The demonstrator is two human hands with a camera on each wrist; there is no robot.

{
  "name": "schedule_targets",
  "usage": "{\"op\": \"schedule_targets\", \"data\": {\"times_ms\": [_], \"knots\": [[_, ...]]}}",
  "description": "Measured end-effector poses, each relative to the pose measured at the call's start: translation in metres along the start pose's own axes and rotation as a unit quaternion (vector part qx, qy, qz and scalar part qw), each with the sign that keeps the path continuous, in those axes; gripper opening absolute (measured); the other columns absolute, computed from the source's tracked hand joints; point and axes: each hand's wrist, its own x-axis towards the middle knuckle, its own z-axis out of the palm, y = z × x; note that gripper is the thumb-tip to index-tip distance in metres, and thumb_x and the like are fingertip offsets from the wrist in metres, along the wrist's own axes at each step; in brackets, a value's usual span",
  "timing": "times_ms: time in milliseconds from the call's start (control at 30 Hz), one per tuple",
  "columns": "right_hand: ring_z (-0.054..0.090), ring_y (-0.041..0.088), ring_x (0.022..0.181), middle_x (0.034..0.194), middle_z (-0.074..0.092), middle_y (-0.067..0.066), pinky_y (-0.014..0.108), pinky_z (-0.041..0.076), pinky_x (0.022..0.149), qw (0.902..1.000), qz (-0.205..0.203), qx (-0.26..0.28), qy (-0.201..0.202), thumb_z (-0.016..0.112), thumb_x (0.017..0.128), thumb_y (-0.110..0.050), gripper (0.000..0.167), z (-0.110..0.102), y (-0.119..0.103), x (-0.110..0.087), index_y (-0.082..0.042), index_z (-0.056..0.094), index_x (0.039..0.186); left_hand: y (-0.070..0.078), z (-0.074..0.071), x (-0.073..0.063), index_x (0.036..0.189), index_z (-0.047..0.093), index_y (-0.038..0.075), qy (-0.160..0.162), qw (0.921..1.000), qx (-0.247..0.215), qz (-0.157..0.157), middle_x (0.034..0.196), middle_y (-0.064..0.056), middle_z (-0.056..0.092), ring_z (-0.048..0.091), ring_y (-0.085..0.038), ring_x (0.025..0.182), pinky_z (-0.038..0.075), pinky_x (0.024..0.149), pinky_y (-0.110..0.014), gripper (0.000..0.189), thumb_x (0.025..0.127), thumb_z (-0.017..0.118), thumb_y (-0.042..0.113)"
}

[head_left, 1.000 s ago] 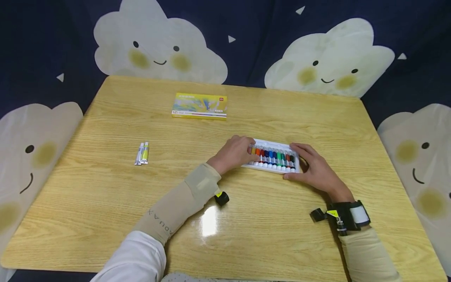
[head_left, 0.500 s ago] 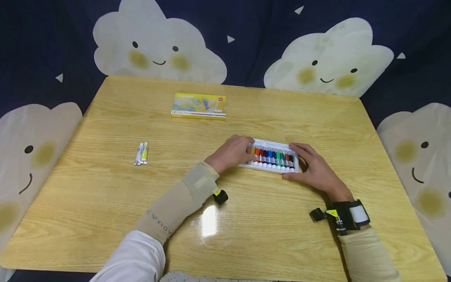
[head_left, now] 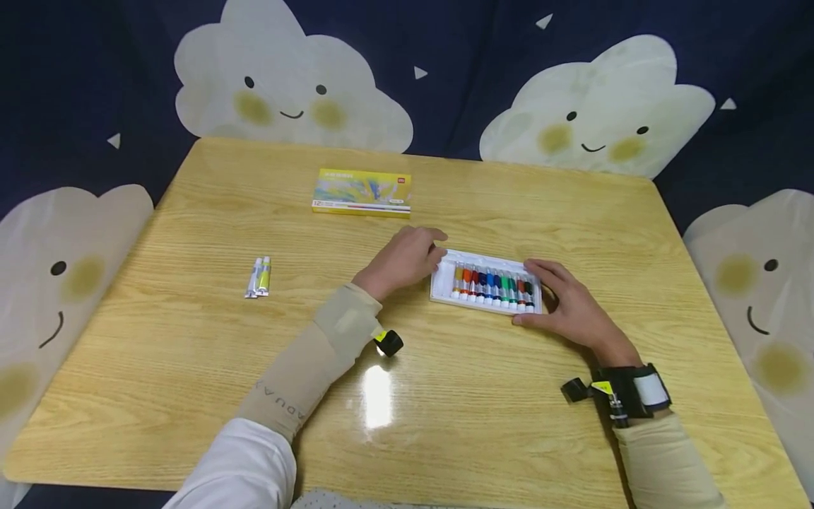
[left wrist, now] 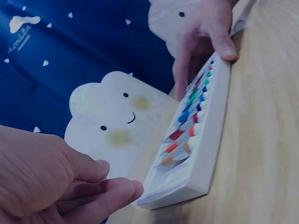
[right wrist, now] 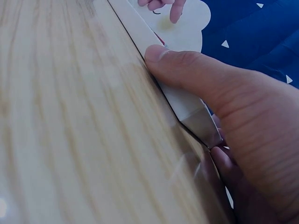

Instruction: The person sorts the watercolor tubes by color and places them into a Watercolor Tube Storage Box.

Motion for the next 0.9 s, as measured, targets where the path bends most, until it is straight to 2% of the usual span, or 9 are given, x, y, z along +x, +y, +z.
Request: {"op": "schedule_targets", "data": {"times_ms": [100,200,333,433,533,633,800,900], "knots": [[0.034,0.043,0.152,0.167,0.032,0.01,0.068,0.034,0.116,1.0,0.006,0.0,0.001,0.088,0.077,-0.052,0.107,0.0,0.0,0.0,-0.021,0.033,0.163,0.001,-0.005,0.0,0.143,0.061,0.005,0.001,0.9998,0.001,-0.018,0.099,-0.008,0.073,0.053,-0.014,0.068,0.04,0.06,-0.022,0.04,0.107,0.056,0.021],[0.034,0.043,0.152,0.167,0.032,0.01,0.067,0.034,0.116,1.0,0.006,0.001,0.004,0.088,0.078,-0.052,0.106,-0.001,-0.001,-0.001,-0.021,0.033,0.163,0.001,-0.007,0.0,0.143,0.061,0.006,-0.001,0.9997,0.007,-0.021,0.103,-0.008,0.073,0.056,-0.015,0.073,0.041,0.062,-0.023,0.041,0.106,0.058,0.023],[0.034,0.042,0.152,0.167,0.032,0.01,0.067,0.034,0.115,1.0,0.007,0.003,0.006,0.088,0.078,-0.052,0.106,-0.001,-0.002,-0.001,-0.021,0.033,0.163,-0.001,-0.01,-0.002,0.143,0.061,0.006,0.003,0.9997,0.014,-0.021,0.107,-0.009,0.074,0.06,-0.017,0.08,0.046,0.068,-0.026,0.043,0.106,0.058,0.026],[0.034,0.042,0.152,0.167,0.032,0.009,0.067,0.034,0.115,1.0,0.006,0.005,0.004,0.088,0.078,-0.053,0.106,-0.001,-0.003,0.0,-0.021,0.033,0.163,-0.006,-0.014,-0.005,0.142,0.062,0.005,0.015,0.9996,0.016,-0.02,0.108,-0.01,0.076,0.066,-0.018,0.088,0.052,0.078,-0.03,0.042,0.105,0.059,0.026],[0.034,0.042,0.152,0.167,0.033,0.009,0.067,0.034,0.116,1.0,0.004,0.008,0.004,0.088,0.078,-0.053,0.106,0.001,-0.003,0.001,-0.022,0.033,0.163,-0.012,-0.017,-0.009,0.142,0.062,0.004,0.022,0.9993,0.017,-0.024,0.109,-0.011,0.078,0.071,-0.02,0.096,0.056,0.088,-0.034,0.043,0.105,0.059,0.026],[0.034,0.042,0.152,0.167,0.032,0.009,0.067,0.034,0.116,1.0,0.003,0.007,0.003,0.088,0.078,-0.052,0.106,0.002,-0.002,0.001,-0.022,0.033,0.163,-0.02,-0.021,-0.014,0.141,0.062,0.003,0.024,0.9992,0.02,-0.026,0.112,-0.013,0.078,0.073,-0.022,0.101,0.057,0.093,-0.038,0.043,0.105,0.059,0.026],[0.033,0.043,0.153,0.168,0.031,0.01,0.067,0.033,0.116,1.0,0.008,0.005,0.001,0.088,0.078,-0.052,0.106,0.001,0.0,-0.001,-0.021,0.032,0.163,-0.036,-0.032,-0.024,0.138,0.064,0.001,0.029,0.999,0.032,-0.014,0.115,-0.015,0.077,0.073,-0.024,0.101,0.058,0.091,-0.039,0.042,0.105,0.059,0.026],[0.033,0.043,0.153,0.167,0.032,0.011,0.068,0.033,0.116,1.0,0.006,0.004,0.001,0.088,0.078,-0.052,0.107,0.0,-0.001,-0.002,-0.021,0.033,0.163,-0.047,-0.04,-0.032,0.136,0.066,0.002,0.031,0.9986,0.042,0.003,0.111,-0.013,0.077,0.071,-0.022,0.095,0.057,0.088,-0.039,0.04,0.104,0.06,0.027]]}}
